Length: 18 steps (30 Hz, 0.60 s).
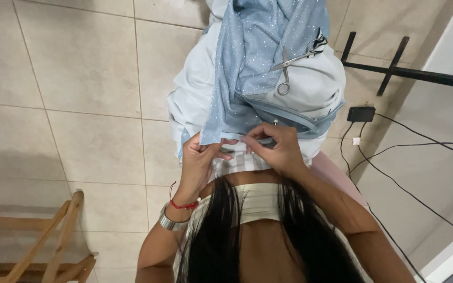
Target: Trimming loose threads from a light blue garment using small scissors
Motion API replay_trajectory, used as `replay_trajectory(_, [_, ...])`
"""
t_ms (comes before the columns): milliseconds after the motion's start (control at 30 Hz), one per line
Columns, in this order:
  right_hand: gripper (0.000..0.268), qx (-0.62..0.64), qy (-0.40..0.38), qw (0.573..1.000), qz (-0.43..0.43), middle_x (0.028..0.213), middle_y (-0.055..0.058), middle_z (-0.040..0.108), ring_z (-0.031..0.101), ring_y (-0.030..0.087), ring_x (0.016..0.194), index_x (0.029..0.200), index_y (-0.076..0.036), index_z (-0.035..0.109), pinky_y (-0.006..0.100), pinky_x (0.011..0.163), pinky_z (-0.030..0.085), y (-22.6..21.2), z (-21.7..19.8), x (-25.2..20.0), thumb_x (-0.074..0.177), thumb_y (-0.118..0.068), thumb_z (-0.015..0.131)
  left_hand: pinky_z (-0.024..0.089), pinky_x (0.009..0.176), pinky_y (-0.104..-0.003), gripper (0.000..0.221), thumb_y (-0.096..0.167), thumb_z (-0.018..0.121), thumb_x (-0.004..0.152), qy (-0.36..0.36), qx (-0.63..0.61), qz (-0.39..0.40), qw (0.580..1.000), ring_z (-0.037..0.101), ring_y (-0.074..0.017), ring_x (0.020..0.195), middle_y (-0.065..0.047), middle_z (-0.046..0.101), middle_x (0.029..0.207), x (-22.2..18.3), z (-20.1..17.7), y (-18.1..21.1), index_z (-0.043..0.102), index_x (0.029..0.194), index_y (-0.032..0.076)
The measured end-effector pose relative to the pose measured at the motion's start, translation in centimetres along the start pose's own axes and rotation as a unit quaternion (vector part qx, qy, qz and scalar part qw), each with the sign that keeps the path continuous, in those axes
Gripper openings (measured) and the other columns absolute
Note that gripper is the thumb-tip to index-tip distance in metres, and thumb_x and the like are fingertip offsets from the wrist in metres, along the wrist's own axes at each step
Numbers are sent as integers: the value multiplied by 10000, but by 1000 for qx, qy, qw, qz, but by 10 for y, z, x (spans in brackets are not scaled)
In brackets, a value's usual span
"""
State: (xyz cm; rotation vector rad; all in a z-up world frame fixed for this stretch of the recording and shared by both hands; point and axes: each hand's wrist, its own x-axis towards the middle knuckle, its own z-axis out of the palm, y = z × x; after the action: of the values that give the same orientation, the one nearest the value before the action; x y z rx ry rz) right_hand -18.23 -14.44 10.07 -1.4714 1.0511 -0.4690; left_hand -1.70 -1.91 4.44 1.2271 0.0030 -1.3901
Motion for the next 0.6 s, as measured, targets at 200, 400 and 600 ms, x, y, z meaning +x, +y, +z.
replay_trajectory(200, [73,-25,-15,1000,6,681,59,761,744,171,679,853,-107,817,302,690,580,5,0,-5,908,-89,863,724,598,-331,127,-39,745,979,-7,30,12,999,809,-217,667,-271,808,924,0,6,14,735,1097,-83])
replay_trajectory(400, [66,-27,-1,1000,12,668,16,781,755,161,689,865,-123,825,274,710,589,7,2,-2,903,-113,878,724,588,-356,157,-58,759,967,-14,65,30,997,808,-249,644,-319,801,917,-1,7,17,743,1115,-108])
replay_trajectory(600, [69,-41,-2,999,4,699,91,769,749,228,664,865,-107,824,311,640,582,6,9,-1,903,-121,879,723,599,-349,168,-41,783,959,-9,69,11,998,810,-222,703,-295,810,933,-2,15,24,738,1112,-90])
